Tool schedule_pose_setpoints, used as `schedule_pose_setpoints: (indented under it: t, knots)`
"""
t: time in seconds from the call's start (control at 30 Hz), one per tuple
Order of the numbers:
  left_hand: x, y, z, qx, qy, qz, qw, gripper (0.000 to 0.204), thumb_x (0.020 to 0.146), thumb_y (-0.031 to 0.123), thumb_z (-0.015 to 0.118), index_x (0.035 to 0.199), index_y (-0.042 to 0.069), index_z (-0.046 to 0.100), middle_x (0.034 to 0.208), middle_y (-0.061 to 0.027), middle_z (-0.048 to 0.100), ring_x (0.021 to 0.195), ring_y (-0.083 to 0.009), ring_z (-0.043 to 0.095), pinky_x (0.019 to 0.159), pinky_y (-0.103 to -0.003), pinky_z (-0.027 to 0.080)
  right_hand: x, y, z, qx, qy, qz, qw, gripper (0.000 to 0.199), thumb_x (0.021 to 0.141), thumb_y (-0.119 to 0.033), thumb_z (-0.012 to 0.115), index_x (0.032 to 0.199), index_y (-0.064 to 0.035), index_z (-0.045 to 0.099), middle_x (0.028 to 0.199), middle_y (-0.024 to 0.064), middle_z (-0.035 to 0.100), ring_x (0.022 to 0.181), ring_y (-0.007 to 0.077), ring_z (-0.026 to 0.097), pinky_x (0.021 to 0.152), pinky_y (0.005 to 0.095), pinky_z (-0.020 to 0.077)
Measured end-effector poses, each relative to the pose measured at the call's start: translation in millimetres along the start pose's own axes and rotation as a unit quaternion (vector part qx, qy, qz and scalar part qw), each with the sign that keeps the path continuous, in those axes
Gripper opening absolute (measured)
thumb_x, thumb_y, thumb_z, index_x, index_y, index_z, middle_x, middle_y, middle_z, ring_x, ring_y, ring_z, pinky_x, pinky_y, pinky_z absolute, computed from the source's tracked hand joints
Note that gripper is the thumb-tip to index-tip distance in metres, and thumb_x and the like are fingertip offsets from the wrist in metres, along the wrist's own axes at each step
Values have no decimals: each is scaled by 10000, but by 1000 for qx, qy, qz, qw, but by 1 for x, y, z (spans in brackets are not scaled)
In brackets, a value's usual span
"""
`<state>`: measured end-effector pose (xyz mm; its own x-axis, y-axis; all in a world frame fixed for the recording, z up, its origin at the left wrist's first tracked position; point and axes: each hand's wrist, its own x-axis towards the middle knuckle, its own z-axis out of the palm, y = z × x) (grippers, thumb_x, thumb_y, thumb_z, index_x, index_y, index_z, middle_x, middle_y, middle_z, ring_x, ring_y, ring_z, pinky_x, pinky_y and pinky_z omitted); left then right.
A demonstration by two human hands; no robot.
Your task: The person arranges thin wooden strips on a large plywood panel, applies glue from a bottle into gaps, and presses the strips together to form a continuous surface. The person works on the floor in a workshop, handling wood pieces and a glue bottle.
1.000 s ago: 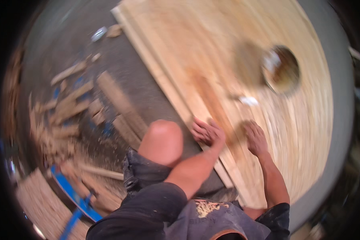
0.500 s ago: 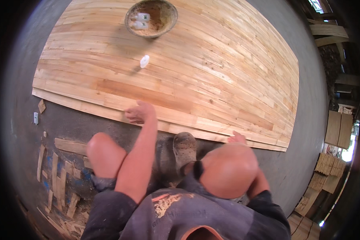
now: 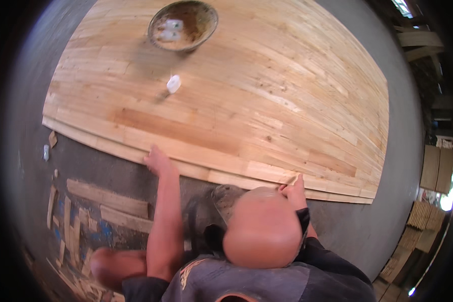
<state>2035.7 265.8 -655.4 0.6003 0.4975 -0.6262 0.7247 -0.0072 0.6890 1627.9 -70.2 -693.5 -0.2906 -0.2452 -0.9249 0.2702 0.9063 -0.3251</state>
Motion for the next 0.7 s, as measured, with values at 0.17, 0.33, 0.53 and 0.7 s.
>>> schedule_pose_setpoints:
  t: [0.17,0.33,0.53,0.7]
  knots:
    - [1,-4,-2,-152,-30,-9,988,499,1093,332,694,1401,-55,625,1352,-159,697,1201,-270,699,1024,-441,579,-8,4,-22,55,4,27,998,666,918,-823,748,1111,-188,684,770,-34,537,760,171,500,732,357,481]
    - [13,0,-10,-234,-89,-71,966,354,1113,308,710,1313,18,679,1267,-107,713,1098,-206,691,921,-389,576,-1,2,-38,66,-40,6,997,670,911,-797,772,965,-139,664,736,17,537,716,199,523,683,361,500]
    - [23,11,-31,-103,-174,-67,977,359,1137,255,694,1383,3,632,1337,-100,702,1227,-225,684,1021,-384,534,-29,8,-49,-40,-222,63,972,731,850,-803,814,787,-91,660,775,71,685,802,261,688,817,414,600]
    - [25,-5,-49,-237,-272,-56,931,278,1149,139,653,1396,15,617,1371,-105,704,1241,-249,708,1049,-378,588,-256,57,33,-785,-88,-137,598,568,804,-664,831,765,-108,722,801,41,746,825,229,739,803,370,606]
